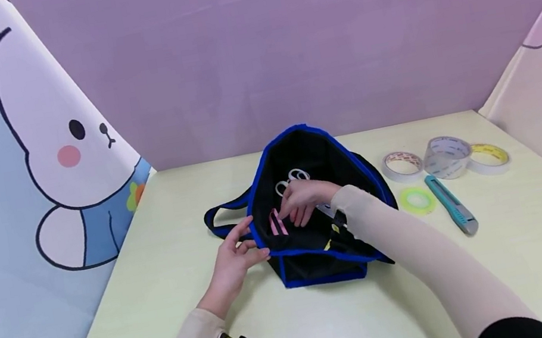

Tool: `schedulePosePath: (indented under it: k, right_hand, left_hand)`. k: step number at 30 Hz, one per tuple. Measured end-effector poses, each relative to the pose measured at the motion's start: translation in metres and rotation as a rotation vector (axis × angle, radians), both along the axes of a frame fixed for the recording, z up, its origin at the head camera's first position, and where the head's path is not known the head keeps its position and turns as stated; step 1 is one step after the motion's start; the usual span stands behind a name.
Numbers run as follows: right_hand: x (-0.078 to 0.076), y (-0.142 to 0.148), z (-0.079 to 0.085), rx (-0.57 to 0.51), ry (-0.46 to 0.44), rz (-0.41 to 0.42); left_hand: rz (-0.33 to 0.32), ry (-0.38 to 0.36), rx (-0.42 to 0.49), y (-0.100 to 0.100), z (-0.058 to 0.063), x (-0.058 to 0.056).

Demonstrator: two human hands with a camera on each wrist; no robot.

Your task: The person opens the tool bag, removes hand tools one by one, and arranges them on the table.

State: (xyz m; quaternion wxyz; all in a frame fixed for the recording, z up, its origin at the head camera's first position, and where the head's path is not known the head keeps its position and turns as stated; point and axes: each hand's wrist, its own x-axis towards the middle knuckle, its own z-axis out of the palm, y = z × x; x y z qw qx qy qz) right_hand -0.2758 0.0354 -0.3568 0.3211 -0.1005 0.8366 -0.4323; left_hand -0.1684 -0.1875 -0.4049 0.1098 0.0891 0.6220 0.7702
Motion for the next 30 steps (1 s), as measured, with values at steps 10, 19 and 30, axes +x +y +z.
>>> schedulePosePath:
  k: [10, 19, 30]
  right_hand:
    - [-0.001, -0.016, -0.009, 0.216, 0.032, 0.021]
    - [-0.002, -0.016, -0.009, 0.265, 0.043, -0.048]
    - [-0.006, 0.009, -0.007, 0.135, -0.08, -0.09]
  left_hand:
    - [-0.01, 0.002, 0.007, 0.0, -0.002, -0.001]
    - [-0.003, 0.002, -0.007, -0.002, -0.001, 0.0]
    - [-0.01, -0.009, -0.021, -0.002, -0.002, -0.001]
